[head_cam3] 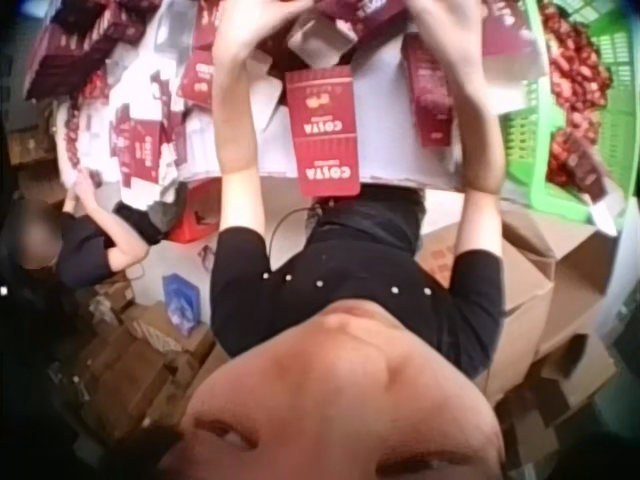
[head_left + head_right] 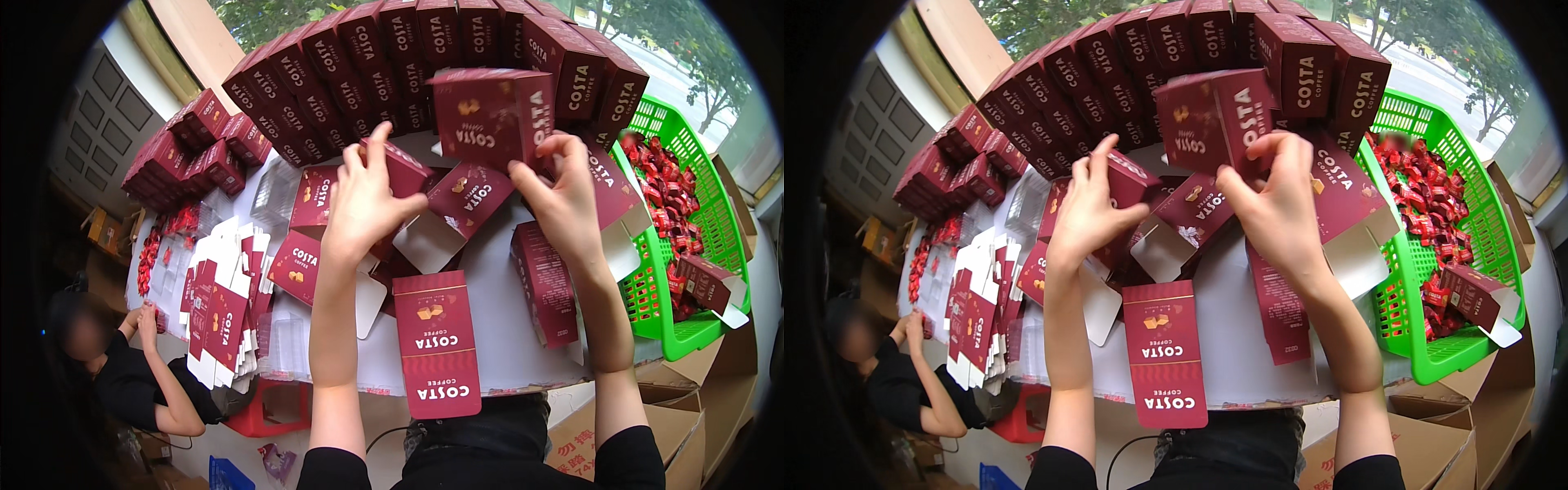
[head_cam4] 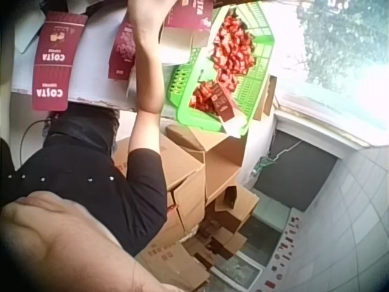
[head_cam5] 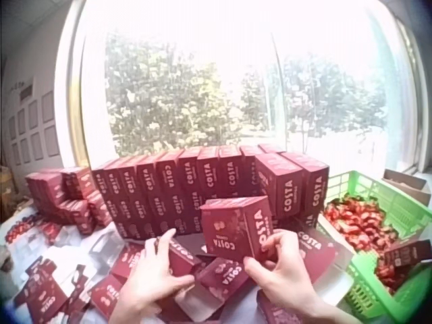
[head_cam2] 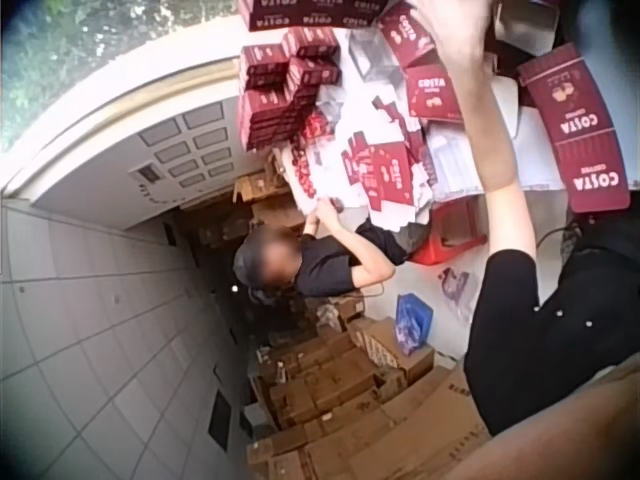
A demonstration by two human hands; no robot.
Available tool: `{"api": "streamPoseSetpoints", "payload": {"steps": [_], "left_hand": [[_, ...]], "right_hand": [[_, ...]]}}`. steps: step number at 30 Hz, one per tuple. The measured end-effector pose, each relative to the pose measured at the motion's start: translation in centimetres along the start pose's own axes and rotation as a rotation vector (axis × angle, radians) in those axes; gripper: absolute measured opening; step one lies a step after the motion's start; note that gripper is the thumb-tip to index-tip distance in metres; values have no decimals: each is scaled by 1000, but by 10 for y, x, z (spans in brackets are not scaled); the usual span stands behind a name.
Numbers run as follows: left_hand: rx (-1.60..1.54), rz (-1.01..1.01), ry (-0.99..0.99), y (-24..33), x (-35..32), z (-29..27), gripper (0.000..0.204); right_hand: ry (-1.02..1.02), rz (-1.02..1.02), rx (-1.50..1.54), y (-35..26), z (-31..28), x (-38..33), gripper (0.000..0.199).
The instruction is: The person assembles flat-packed cardboard boxes by folding and tucking flaps. They then place small red-wrapped items into the assembled boxes and close them. The person repeats this process with multiple boxes and items.
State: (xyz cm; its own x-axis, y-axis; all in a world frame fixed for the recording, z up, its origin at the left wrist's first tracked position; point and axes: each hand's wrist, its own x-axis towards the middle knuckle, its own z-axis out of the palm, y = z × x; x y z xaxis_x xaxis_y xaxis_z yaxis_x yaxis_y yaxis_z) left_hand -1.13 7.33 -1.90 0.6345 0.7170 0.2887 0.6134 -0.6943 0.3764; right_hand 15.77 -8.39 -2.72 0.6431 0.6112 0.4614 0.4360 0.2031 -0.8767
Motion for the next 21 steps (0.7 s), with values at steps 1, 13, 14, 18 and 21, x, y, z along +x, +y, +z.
{"api": "streamPoseSetpoints", "payload": {"steps": [1,13,14,18,21], "left_hand": [[-47,-2,72,-5,4,1,102],[-198,183,276,-18,18,27,108],[-251,181,202,-17,17,25,110],[-250,135,274,-14,11,11,95],[-204,117,251,-9,1,1,75]], "right_hand": [[-49,-16,-115,2,4,-2,35],[-167,-270,-650,-3,14,-14,30],[-150,-283,-605,-7,14,-15,27],[-233,-241,-554,-25,6,-19,20],[-319,-209,-527,-37,-2,-24,19]]}}
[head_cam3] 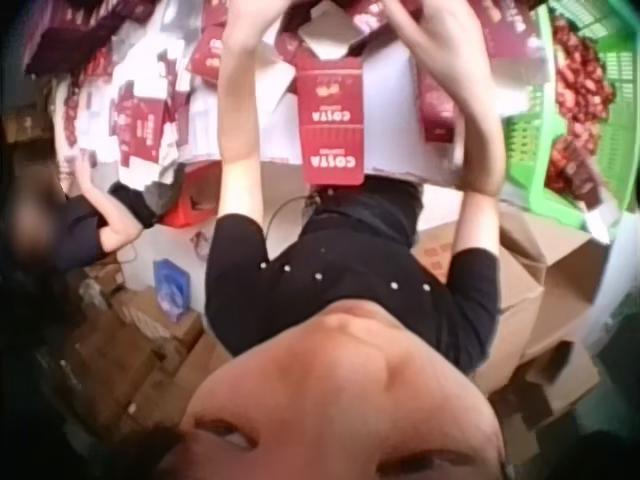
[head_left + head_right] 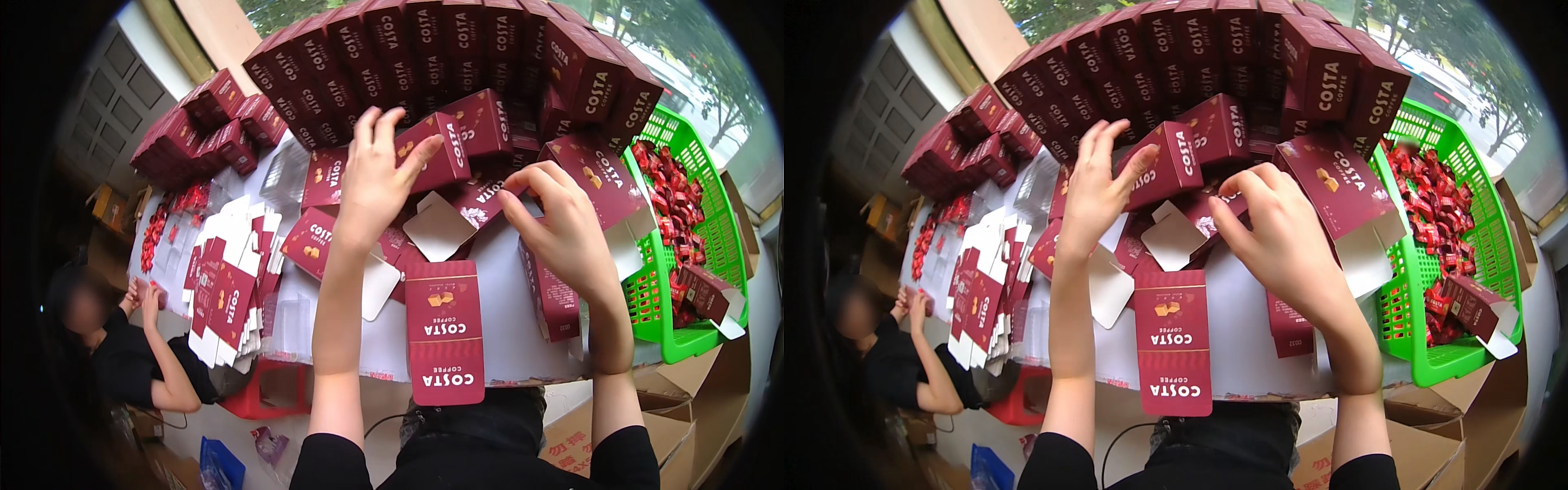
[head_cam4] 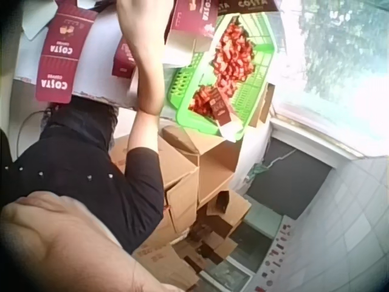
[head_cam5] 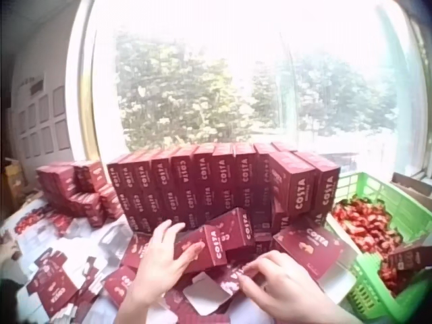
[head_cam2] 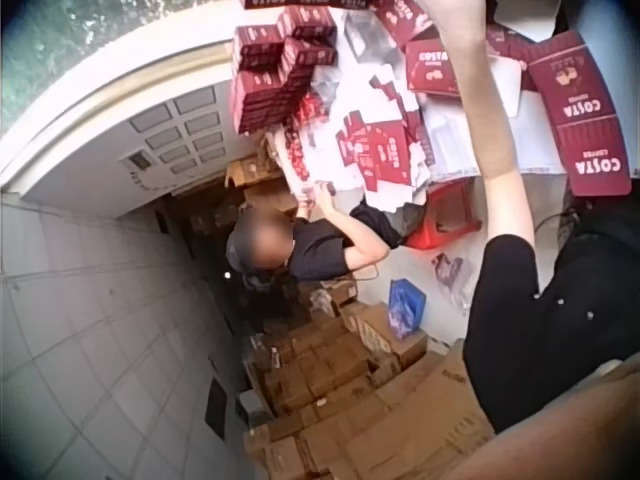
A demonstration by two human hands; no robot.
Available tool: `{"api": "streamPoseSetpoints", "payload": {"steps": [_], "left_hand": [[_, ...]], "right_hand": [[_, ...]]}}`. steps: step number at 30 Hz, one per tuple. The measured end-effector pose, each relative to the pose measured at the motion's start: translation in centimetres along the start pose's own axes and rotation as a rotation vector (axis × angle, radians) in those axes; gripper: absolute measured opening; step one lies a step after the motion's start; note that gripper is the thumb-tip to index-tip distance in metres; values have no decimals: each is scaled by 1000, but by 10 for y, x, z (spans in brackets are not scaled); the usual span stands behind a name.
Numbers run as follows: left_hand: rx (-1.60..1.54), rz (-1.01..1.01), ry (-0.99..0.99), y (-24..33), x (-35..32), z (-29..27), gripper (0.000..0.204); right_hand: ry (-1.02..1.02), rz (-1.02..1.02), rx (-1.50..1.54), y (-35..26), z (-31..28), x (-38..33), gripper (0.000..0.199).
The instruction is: The person assembles flat-packed cardboard boxes by folding and tucking flaps. They then place small red-wrapped items into the assembled boxes and close them. The person repeats this process with multiple boxes and items.
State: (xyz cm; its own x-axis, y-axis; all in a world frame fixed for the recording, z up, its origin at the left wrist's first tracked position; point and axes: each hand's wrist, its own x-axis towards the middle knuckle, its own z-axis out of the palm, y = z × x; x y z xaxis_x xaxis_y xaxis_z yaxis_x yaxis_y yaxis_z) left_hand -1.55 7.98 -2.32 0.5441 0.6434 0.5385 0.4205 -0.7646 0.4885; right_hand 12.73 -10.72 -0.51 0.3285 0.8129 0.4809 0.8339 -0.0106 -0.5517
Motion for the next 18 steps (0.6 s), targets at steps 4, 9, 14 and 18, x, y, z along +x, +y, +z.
{"api": "streamPoseSetpoints", "payload": {"steps": [4,9,14,18], "left_hand": [[7,35,7,33,-33,-19,38],[50,-32,40,36,-102,-45,25],[477,-128,249,14,-177,-64,34],[823,-280,356,-17,-232,-70,40]], "right_hand": [[21,0,-9,-13,-17,-11,18],[-37,-105,-79,-35,-40,-39,17],[-223,-273,-58,-47,-39,-85,34],[-440,-496,2,-52,-15,-129,58]]}}
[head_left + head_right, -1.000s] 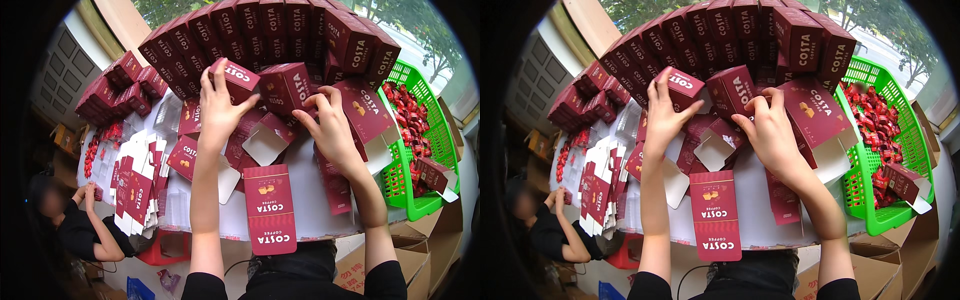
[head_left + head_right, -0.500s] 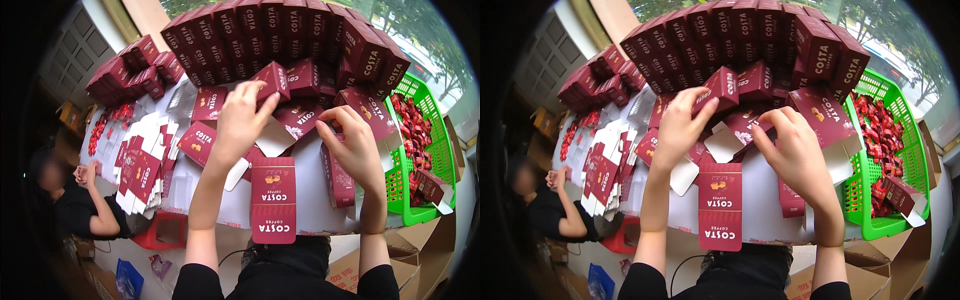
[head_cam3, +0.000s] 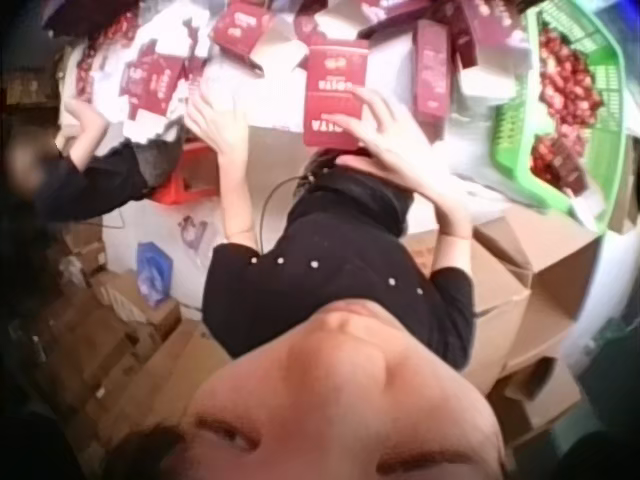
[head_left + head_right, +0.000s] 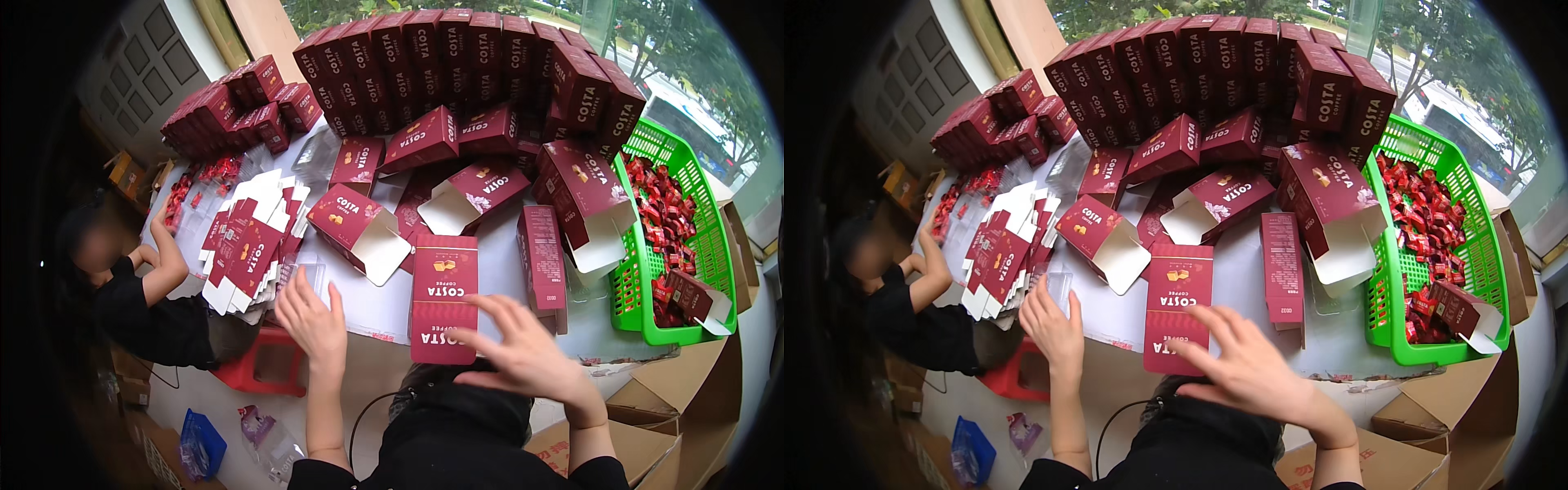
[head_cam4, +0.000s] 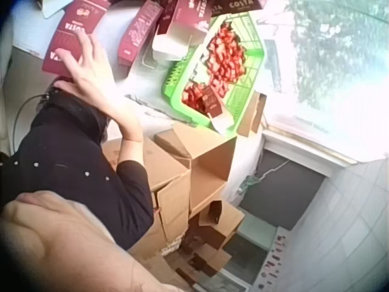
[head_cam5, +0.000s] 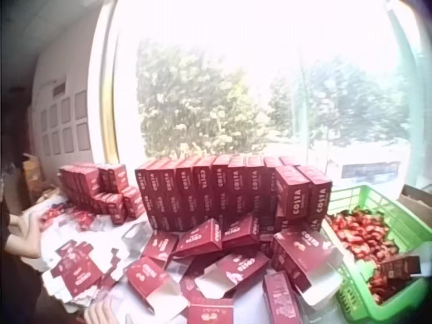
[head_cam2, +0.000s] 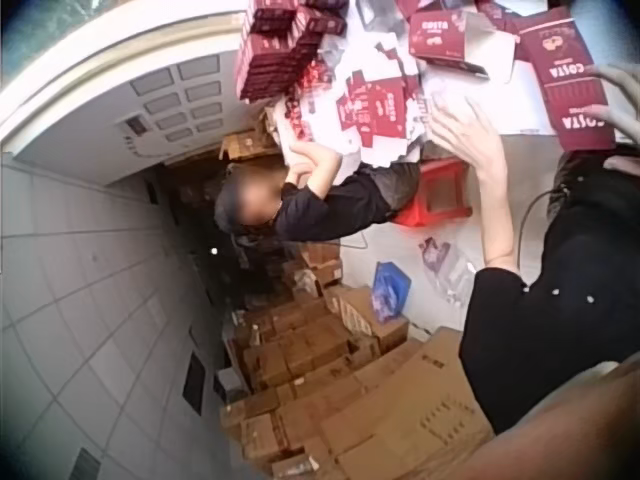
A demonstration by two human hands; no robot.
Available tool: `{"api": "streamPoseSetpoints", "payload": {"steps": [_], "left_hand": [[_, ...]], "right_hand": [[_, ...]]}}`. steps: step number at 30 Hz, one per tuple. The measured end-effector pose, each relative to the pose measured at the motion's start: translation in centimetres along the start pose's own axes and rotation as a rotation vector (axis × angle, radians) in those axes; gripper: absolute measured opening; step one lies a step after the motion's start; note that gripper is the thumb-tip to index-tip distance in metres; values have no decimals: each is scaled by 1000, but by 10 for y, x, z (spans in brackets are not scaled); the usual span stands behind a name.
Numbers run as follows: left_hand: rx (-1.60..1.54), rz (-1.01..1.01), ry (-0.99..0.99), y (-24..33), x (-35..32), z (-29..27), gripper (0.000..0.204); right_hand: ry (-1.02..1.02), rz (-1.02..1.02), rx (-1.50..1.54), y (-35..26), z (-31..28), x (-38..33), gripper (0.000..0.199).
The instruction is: The person assembles flat-packed cardboard boxes by folding and tucking flaps. They then place small red-wrapped items into the assembled boxes and close them. The person repeats this process with multiple boxes and items.
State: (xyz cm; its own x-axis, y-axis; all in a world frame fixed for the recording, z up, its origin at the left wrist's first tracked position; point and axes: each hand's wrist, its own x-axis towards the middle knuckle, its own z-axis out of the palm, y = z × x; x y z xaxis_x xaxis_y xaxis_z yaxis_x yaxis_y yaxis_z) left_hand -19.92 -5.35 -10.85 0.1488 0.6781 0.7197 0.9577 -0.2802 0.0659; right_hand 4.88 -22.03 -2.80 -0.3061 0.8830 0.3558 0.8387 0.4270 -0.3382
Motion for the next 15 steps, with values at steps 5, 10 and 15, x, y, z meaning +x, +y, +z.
{"api": "streamPoseSetpoints", "payload": {"steps": [5,10,15], "left_hand": [[2,-78,-307,-38,-29,13,39],[-257,-54,-198,-34,-40,1,30],[-382,43,80,-20,-44,-4,26]], "right_hand": [[-1,113,-45,-1,56,-12,62],[134,130,-155,15,96,-27,52],[604,22,-199,8,73,-27,32]]}}
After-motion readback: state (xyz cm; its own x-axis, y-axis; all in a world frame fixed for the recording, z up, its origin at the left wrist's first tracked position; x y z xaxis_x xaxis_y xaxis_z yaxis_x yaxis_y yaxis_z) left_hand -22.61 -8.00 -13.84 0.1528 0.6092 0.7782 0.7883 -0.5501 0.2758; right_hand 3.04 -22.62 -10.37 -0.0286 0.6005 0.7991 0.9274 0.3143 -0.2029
